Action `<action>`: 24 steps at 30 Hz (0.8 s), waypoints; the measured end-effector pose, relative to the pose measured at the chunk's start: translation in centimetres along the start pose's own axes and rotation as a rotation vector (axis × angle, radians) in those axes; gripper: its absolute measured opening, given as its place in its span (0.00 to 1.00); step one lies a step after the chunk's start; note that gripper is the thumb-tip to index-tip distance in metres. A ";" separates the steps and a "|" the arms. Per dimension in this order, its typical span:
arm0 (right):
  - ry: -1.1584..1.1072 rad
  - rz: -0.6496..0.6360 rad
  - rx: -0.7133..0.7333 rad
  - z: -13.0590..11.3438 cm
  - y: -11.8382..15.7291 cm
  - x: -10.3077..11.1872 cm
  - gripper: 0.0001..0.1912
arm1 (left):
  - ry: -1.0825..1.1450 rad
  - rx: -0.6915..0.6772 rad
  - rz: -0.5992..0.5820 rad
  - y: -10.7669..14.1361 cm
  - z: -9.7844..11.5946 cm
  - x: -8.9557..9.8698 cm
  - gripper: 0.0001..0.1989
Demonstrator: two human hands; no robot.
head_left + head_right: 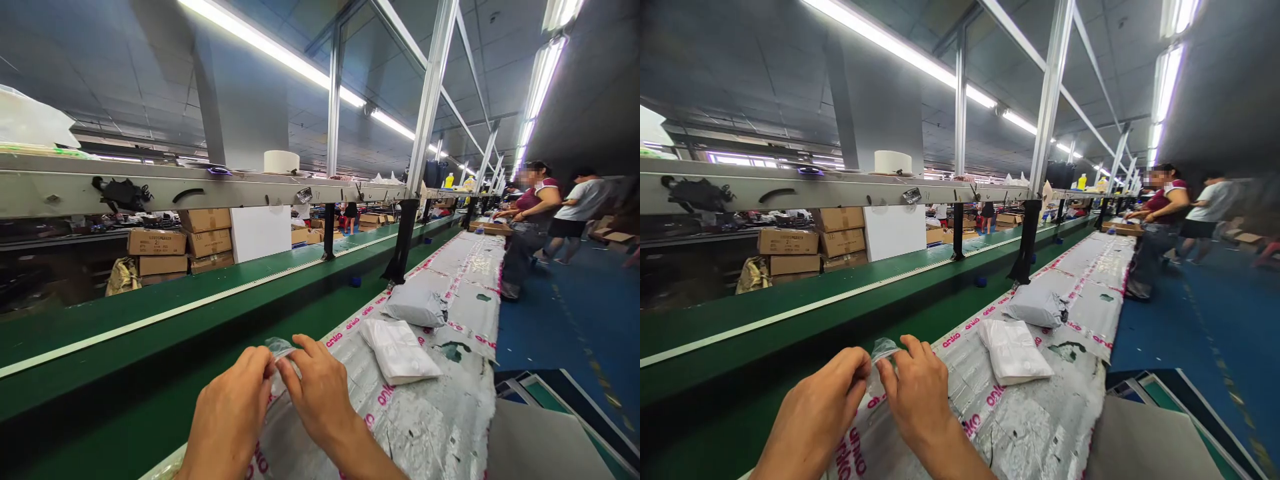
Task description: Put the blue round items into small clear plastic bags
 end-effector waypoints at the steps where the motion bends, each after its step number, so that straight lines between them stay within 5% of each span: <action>1: 0.001 -0.008 -0.019 0.1 0.0 0.0 0.09 | -0.013 -0.024 -0.007 0.0 0.1 -0.2 0.12; 3: 0.011 -0.018 -0.028 0.2 -0.1 -0.1 0.05 | -0.045 -0.062 -0.006 0.0 0.4 -0.7 0.15; 9: 0.057 -0.098 -0.012 -0.6 -0.1 0.2 0.26 | -0.238 -0.138 0.135 0.0 0.2 -1.6 0.22; 13: 0.092 -0.222 0.043 -1.4 0.2 0.7 0.33 | -0.409 -0.084 0.087 -0.1 0.4 -1.6 0.28; 16: 0.124 -0.259 0.093 -1.6 0.2 0.7 0.32 | -0.414 -0.009 0.111 -0.3 0.4 -1.6 0.21; 24: 0.045 -0.076 0.151 -0.8 0.2 0.3 0.26 | -0.352 0.004 0.091 -0.2 -0.6 -2.2 0.19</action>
Point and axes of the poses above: each hand's wrist, its own y-axis away from the middle knuckle, its own x-axis out of the back of the hand, z = x × y, the point moved 3 cm from there along -y, towards the middle knuckle, and after that the axes turned 4 degrees about z, right-handed, at the moved point
